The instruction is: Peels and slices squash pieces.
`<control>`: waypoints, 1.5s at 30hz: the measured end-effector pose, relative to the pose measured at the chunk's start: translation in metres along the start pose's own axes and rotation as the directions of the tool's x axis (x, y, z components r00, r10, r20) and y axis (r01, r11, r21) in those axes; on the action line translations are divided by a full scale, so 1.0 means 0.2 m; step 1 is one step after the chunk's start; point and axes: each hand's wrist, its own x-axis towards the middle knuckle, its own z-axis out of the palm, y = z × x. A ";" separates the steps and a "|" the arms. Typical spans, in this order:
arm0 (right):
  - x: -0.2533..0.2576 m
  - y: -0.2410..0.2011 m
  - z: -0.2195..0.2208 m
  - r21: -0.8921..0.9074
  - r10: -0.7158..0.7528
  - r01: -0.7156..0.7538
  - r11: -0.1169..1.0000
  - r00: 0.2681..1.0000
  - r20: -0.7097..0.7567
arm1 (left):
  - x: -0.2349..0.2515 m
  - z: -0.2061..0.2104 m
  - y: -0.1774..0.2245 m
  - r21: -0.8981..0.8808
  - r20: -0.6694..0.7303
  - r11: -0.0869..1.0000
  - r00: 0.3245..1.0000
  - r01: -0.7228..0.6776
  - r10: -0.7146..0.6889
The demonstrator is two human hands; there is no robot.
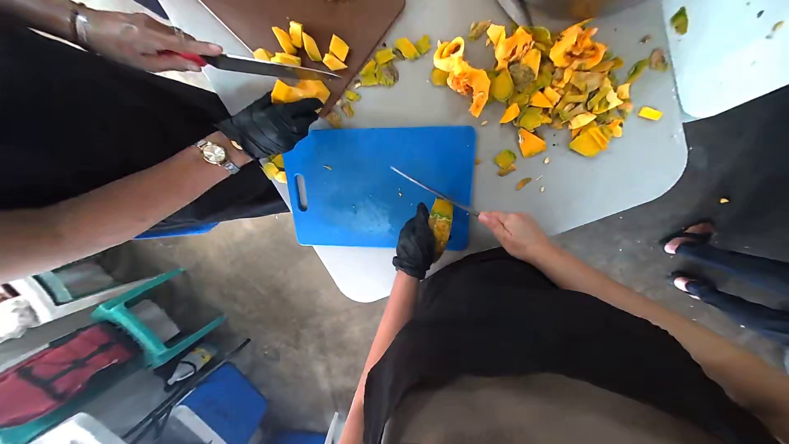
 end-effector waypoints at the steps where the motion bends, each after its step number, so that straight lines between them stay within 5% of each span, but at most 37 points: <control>1: -0.03 0.02 0.00 -0.030 -0.020 0.019 0.999 1.000 -0.009 | 0.01 -0.02 0.00 -0.018 0.006 1.000 1.000 -0.021 0.021; 4: -0.06 0.04 -0.03 -0.065 -0.003 0.005 0.998 0.999 0.040 | 0.03 -0.03 -0.02 -0.193 0.000 0.975 0.994 -0.106 0.108; 7: -0.04 0.04 -0.04 -0.051 0.029 -0.026 0.998 0.997 0.070 | 0.04 -0.02 -0.07 -0.552 0.160 0.828 0.987 0.097 -0.009; 9: -0.04 0.03 -0.06 -0.035 0.034 -0.031 0.999 0.997 0.075 | 0.00 -0.09 -0.01 -0.457 0.162 0.879 0.984 0.136 -0.068; 12: -0.02 0.03 -0.06 0.010 0.017 -0.018 1.000 0.999 0.030 | -0.05 -0.10 0.01 -0.102 -0.198 0.992 0.979 -0.077 0.056; 14: -0.01 0.03 -0.05 0.016 -0.005 0.005 1.000 1.000 0.002 | 0.00 -0.07 -0.02 -0.002 -0.282 0.997 0.957 -0.075 0.071; 21: 0.00 0.05 -0.02 -0.029 -0.159 0.157 0.987 0.984 -0.075 | 0.08 -0.01 -0.05 0.157 -0.177 0.987 0.984 0.026 0.002; 24: -0.02 0.05 -0.02 -0.020 -0.162 0.161 0.987 0.980 -0.113 | 0.06 -0.09 -0.07 -0.189 -0.096 0.982 0.995 -0.012 -0.006; 26: -0.04 0.04 -0.03 -0.027 -0.180 0.178 0.984 0.976 -0.123 | 0.04 -0.16 -0.06 -0.557 0.091 0.827 0.995 0.080 -0.036; 28: -0.05 0.01 -0.03 -0.061 -0.219 0.214 0.975 0.969 -0.111 | 0.04 -0.20 -0.04 -0.729 0.254 0.644 0.965 0.232 -0.061; 32: -0.04 -0.01 0.00 -0.151 -0.294 0.283 0.947 0.954 -0.055 | 0.08 -0.22 -0.06 -0.741 0.380 0.571 0.922 0.354 -0.077; 39: -0.05 -0.02 0.03 -0.304 -0.440 0.394 0.867 0.893 -0.098 | 0.07 -0.17 -0.04 -0.714 0.282 0.628 0.948 0.310 -0.148; 45: -0.09 -0.13 -0.01 -0.378 -0.226 0.204 0.903 0.974 -0.014 | 0.07 -0.15 0.01 -0.566 0.290 0.750 0.934 0.342 -0.207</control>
